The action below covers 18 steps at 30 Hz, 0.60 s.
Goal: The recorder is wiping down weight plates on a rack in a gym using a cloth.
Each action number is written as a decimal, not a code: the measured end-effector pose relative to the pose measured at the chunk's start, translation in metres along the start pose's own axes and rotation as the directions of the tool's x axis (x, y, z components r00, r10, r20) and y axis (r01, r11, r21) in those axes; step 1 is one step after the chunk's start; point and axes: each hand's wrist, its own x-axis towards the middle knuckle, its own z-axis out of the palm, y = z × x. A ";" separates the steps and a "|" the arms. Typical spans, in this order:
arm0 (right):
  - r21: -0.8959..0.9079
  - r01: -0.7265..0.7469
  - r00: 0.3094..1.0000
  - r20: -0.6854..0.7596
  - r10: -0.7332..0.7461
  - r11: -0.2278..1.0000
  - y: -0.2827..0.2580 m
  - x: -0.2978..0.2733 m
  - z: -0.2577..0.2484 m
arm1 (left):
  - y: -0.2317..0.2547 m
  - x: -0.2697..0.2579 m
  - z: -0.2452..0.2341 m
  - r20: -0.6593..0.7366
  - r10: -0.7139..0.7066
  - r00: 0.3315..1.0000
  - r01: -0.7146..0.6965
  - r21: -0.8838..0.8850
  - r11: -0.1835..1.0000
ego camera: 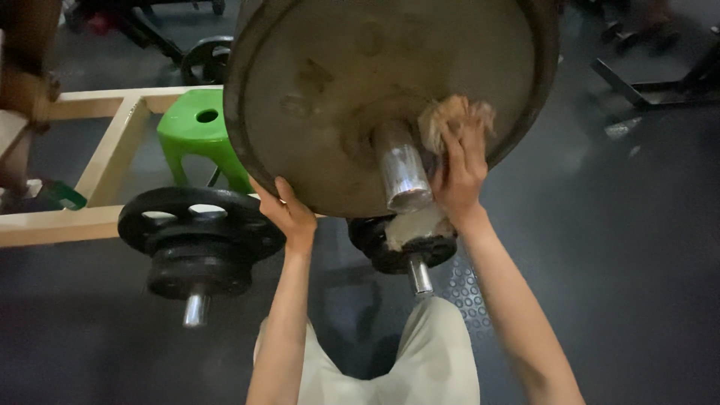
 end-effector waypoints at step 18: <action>0.088 0.201 0.937 0.274 -0.218 0.975 -0.018 0.089 -0.009 | 0.103 0.004 -0.015 -0.006 0.065 0.998 -0.063 0.161 0.985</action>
